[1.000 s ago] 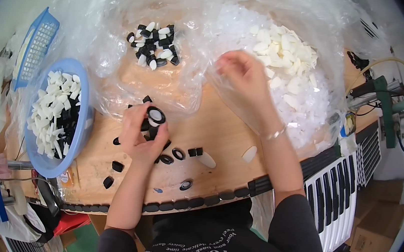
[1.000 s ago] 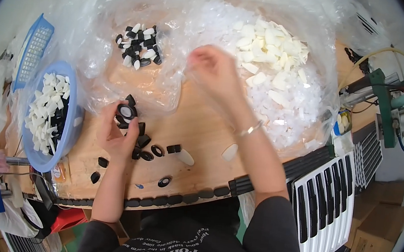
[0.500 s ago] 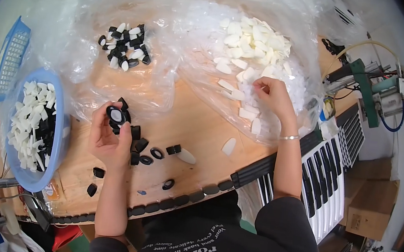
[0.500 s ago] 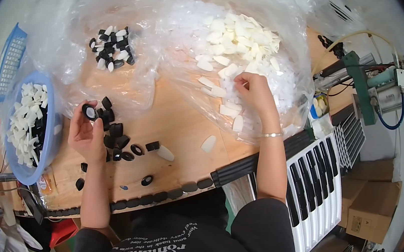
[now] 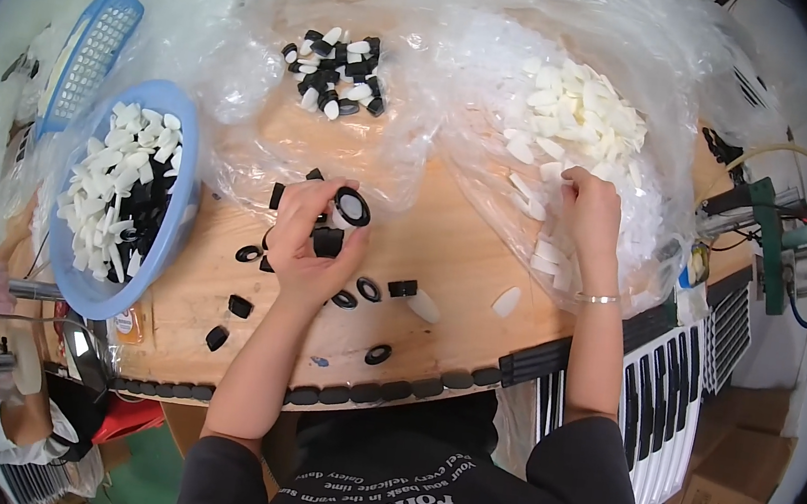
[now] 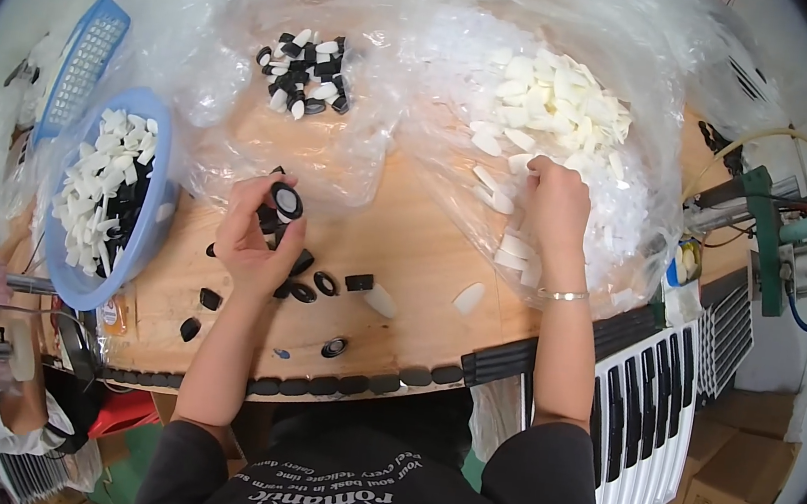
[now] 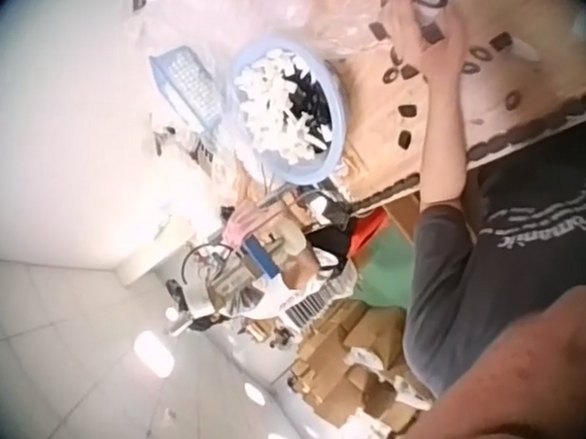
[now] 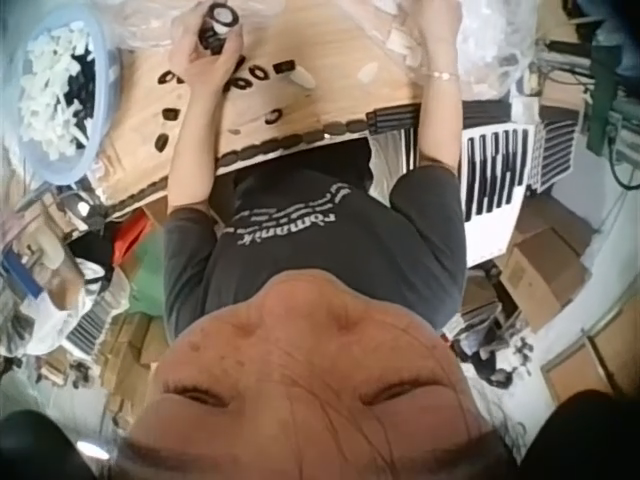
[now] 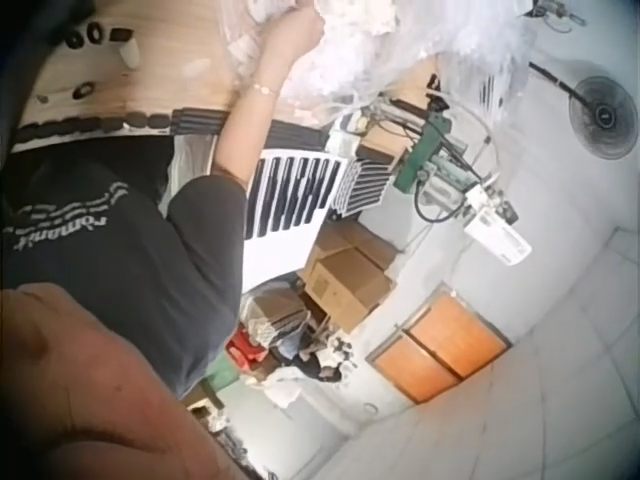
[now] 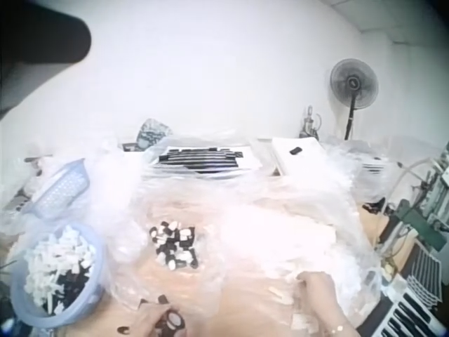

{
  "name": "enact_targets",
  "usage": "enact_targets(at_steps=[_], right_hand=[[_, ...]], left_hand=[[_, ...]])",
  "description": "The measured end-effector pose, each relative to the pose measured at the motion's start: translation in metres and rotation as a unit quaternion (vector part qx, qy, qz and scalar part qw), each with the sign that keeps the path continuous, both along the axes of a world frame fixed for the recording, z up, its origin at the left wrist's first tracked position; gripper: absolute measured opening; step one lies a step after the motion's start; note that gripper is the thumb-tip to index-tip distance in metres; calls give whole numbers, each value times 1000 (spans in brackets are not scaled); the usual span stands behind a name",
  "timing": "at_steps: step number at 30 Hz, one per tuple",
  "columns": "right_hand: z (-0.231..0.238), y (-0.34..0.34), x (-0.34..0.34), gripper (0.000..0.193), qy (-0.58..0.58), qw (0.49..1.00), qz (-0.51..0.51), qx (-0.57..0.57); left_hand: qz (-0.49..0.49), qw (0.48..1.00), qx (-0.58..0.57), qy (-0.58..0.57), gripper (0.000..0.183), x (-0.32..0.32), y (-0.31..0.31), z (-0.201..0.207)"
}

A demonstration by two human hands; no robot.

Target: Assembling small black and white plastic components at a workbench.

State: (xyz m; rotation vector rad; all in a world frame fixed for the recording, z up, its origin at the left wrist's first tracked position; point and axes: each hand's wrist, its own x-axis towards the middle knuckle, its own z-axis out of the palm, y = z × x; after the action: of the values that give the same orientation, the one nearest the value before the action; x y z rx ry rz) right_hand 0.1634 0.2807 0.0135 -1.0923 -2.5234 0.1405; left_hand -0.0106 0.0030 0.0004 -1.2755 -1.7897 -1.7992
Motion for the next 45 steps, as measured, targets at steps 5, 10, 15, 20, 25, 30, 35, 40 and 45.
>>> enact_targets(at_steps=[5, 10, 15, 20, 25, 30, 35, 40, 45], right_hand=[[6, -13, -17, 13, 178, 968, 102, -147], [26, -70, -53, 8, 349, 854, 201, -330], [34, -136, -69, 14, 459, 756, 332, -327], [26, -149, -76, 19, 440, 808, 374, -116], [23, -151, -77, 21, 425, 815, 388, -64], [22, -155, -76, 20, 413, 815, 407, 5], [18, -154, -74, 20, 420, 828, 372, 1], [19, -153, -75, 22, 433, 804, 407, 20], [18, -153, -74, 22, 445, 794, 413, -15]], left_hand=[[6, 1000, -6, 7, 43, -1, 1, 0], [30, 999, -31, 25, 43, -3, -2, 0], [46, 992, -46, 105, 46, 6, 1, 2], [43, 988, -40, 146, 48, 8, 3, 5], [50, 986, -43, 153, 48, 9, 2, 9], [61, 984, -27, 168, 51, 5, 3, 4], [48, 986, -14, 159, 53, 7, 3, 2], [42, 985, -15, 167, 53, 9, 3, 6], [38, 985, -9, 165, 53, 9, 2, 4]])
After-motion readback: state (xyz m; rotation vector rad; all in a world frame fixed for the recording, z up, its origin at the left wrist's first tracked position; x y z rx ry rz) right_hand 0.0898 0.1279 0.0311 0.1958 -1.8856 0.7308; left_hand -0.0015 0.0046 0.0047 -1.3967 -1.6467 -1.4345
